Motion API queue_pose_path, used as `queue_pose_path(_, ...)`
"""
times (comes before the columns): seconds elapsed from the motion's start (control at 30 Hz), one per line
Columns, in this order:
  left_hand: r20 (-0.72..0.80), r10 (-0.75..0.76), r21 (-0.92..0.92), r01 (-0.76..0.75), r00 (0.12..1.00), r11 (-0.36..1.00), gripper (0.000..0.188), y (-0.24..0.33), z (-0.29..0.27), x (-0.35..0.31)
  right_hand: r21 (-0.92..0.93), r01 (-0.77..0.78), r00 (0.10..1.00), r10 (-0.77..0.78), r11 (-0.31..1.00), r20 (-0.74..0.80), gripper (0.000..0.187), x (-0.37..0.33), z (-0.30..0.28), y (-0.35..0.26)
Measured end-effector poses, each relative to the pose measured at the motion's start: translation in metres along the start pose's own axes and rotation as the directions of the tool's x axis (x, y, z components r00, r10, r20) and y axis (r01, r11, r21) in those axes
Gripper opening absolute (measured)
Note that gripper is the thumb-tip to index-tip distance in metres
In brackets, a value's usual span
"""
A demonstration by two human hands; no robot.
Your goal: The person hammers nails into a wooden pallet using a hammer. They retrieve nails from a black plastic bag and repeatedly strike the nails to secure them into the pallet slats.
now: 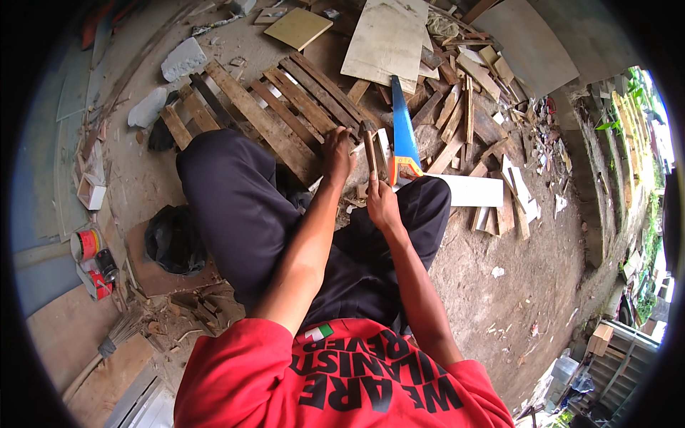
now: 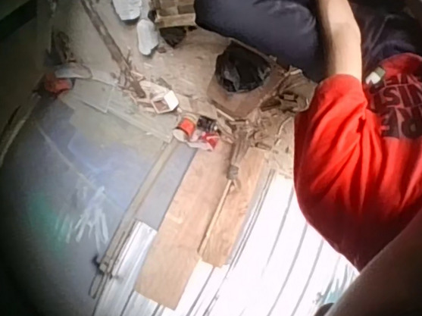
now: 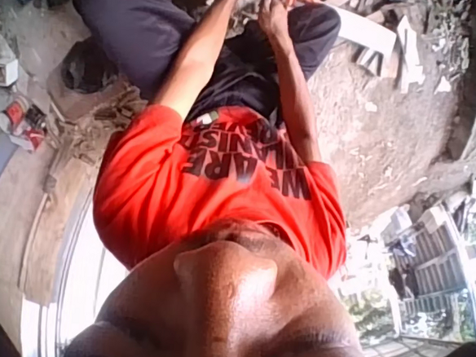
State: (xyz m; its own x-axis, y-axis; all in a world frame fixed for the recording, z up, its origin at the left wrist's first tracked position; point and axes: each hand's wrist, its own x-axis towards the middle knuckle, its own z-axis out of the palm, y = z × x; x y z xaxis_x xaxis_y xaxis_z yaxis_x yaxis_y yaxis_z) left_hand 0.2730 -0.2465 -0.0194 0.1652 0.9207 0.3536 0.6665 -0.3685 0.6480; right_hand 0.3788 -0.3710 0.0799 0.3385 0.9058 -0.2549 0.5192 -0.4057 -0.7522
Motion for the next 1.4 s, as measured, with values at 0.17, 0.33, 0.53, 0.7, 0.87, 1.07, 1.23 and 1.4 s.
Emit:
queue_pose_path(0.17,0.005,0.072,0.062,-0.072,0.997,0.995,0.072,-0.016,-0.001,0.002,0.067,-0.026,1.000,0.025,0.997,0.014,0.061,-0.005,0.004,-0.005)
queue_pose_path(0.33,0.078,0.073,-0.014,-0.072,0.994,0.997,0.062,-0.010,-0.011,0.002,0.044,-0.099,0.993,0.097,0.994,0.061,0.061,0.002,-0.005,0.003)
queue_pose_path(0.53,0.153,0.078,-0.035,-0.073,0.985,0.997,0.066,-0.014,-0.017,0.006,0.020,0.086,0.995,-0.085,0.996,-0.057,0.066,0.007,0.007,0.019)
queue_pose_path(0.7,0.123,0.096,-0.008,-0.095,0.988,0.995,0.062,-0.011,-0.019,0.003,0.059,0.012,0.999,-0.009,0.998,-0.041,0.065,0.008,-0.002,0.004)
queue_pose_path(0.87,0.096,0.090,-0.016,-0.089,0.991,0.996,0.059,-0.014,-0.016,0.003,-0.017,0.022,1.000,-0.022,1.000,0.008,0.058,0.004,-0.001,0.001)
queue_pose_path(1.07,0.109,0.091,-0.044,-0.087,0.990,0.995,0.060,-0.015,-0.015,0.004,0.062,0.055,0.998,-0.053,0.997,-0.031,0.059,0.002,0.002,0.003)
queue_pose_path(1.23,0.105,0.083,0.006,-0.084,0.991,0.996,0.060,-0.014,-0.016,0.003,0.023,0.055,0.998,-0.055,0.998,-0.005,0.060,0.002,0.006,0.004)
queue_pose_path(1.4,0.148,0.046,-0.055,-0.039,0.988,0.998,0.063,-0.008,-0.019,0.003,0.096,0.119,0.990,-0.111,0.988,-0.086,0.060,-0.007,0.009,0.002)
